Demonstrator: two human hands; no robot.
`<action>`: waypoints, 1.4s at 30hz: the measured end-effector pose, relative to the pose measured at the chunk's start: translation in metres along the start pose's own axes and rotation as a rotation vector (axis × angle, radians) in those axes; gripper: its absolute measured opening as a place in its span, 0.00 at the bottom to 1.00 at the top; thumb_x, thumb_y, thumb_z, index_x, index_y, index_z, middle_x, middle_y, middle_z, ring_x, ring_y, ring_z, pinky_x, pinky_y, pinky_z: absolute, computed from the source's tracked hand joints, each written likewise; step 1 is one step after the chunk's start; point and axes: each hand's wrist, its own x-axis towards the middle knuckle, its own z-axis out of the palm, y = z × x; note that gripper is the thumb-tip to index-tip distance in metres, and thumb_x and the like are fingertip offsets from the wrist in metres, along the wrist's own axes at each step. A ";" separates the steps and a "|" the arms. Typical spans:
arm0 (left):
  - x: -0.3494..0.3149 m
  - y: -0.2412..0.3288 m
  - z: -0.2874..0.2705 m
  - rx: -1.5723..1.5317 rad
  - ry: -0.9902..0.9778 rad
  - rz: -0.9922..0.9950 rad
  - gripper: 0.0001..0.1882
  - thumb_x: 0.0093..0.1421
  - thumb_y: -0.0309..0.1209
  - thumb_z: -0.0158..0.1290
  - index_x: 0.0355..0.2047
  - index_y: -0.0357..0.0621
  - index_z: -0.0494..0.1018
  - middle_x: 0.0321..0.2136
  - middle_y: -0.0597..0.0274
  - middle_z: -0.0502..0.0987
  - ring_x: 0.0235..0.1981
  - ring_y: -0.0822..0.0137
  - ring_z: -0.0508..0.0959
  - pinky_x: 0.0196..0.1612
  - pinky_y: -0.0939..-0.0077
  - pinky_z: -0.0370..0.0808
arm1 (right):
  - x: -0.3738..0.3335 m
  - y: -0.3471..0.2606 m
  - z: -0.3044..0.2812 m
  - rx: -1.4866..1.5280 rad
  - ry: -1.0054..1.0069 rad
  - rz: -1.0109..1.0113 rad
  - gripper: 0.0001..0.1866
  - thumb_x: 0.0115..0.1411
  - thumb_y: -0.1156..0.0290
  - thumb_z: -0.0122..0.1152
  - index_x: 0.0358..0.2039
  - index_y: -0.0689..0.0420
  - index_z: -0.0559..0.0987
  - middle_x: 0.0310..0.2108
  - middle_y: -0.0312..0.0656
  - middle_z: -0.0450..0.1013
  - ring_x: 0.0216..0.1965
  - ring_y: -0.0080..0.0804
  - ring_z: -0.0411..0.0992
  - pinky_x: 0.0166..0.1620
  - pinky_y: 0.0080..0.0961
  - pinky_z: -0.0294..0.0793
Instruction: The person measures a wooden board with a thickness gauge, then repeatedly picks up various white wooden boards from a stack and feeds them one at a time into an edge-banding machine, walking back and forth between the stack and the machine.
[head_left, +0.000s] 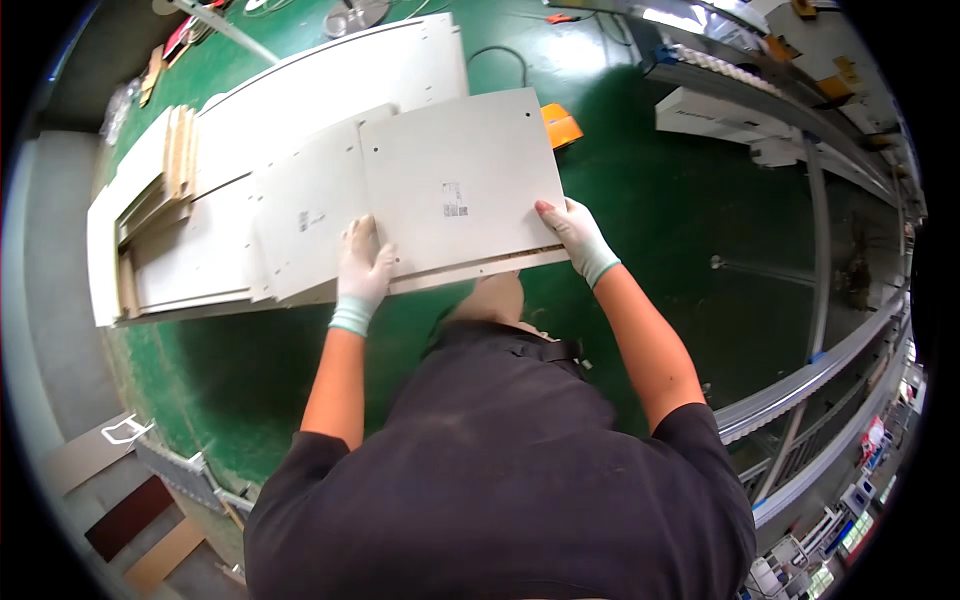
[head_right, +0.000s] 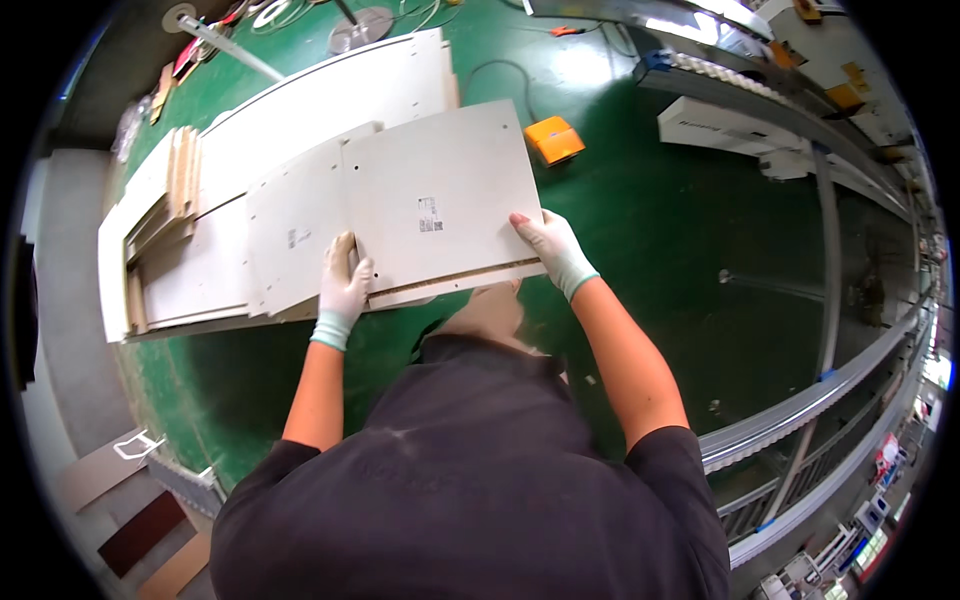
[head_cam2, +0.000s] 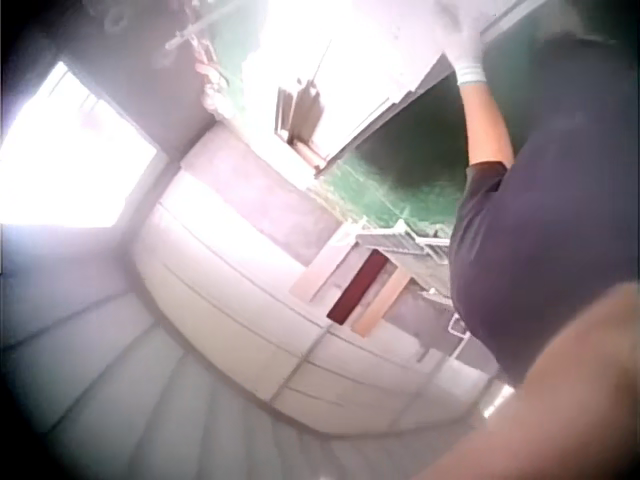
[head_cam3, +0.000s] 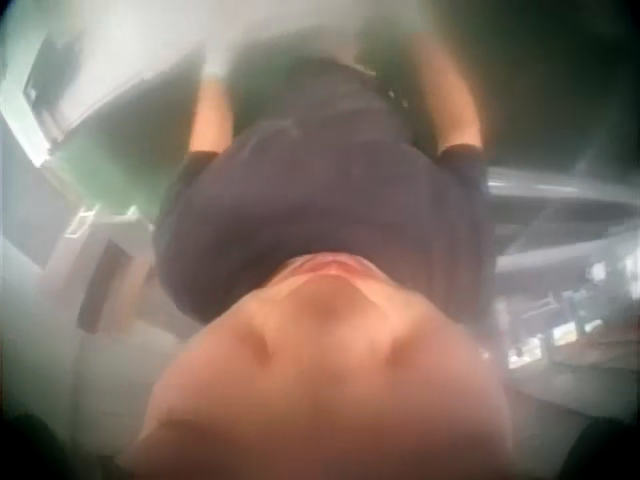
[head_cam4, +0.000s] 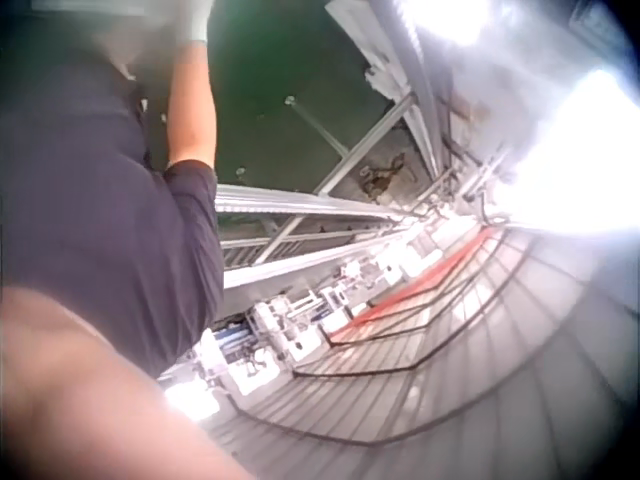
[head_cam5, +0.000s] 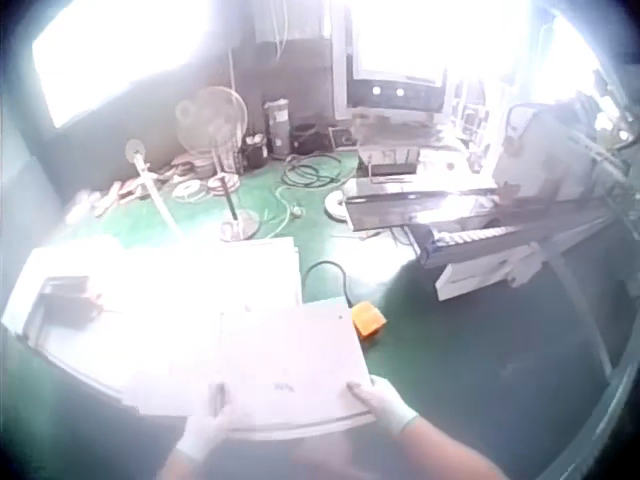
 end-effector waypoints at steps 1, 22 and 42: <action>0.010 0.001 0.006 -0.165 0.005 0.015 0.31 0.62 0.34 0.54 0.62 0.31 0.60 0.59 0.43 0.68 0.63 0.50 0.64 0.65 0.62 0.60 | 0.001 -0.001 -0.022 0.047 0.024 -0.063 0.23 0.59 0.60 0.67 0.46 0.67 0.76 0.39 0.39 0.76 0.41 0.22 0.71 0.48 0.21 0.71; 0.160 -0.009 0.007 0.451 0.287 -0.721 0.21 0.61 0.44 0.52 0.39 0.35 0.74 0.40 0.40 0.75 0.42 0.43 0.75 0.50 0.51 0.70 | 0.224 -0.157 -0.315 0.844 1.167 -0.308 0.25 0.59 0.53 0.67 0.48 0.59 0.77 0.46 0.39 0.76 0.47 0.34 0.72 0.51 0.35 0.71; 0.555 0.416 0.307 0.749 -0.135 0.442 0.47 0.47 0.43 0.60 0.66 0.44 0.54 0.65 0.44 0.56 0.67 0.43 0.54 0.69 0.49 0.46 | 0.251 -0.241 -0.517 1.060 1.220 -0.354 0.19 0.59 0.73 0.66 0.49 0.63 0.73 0.45 0.40 0.74 0.46 0.29 0.73 0.52 0.26 0.71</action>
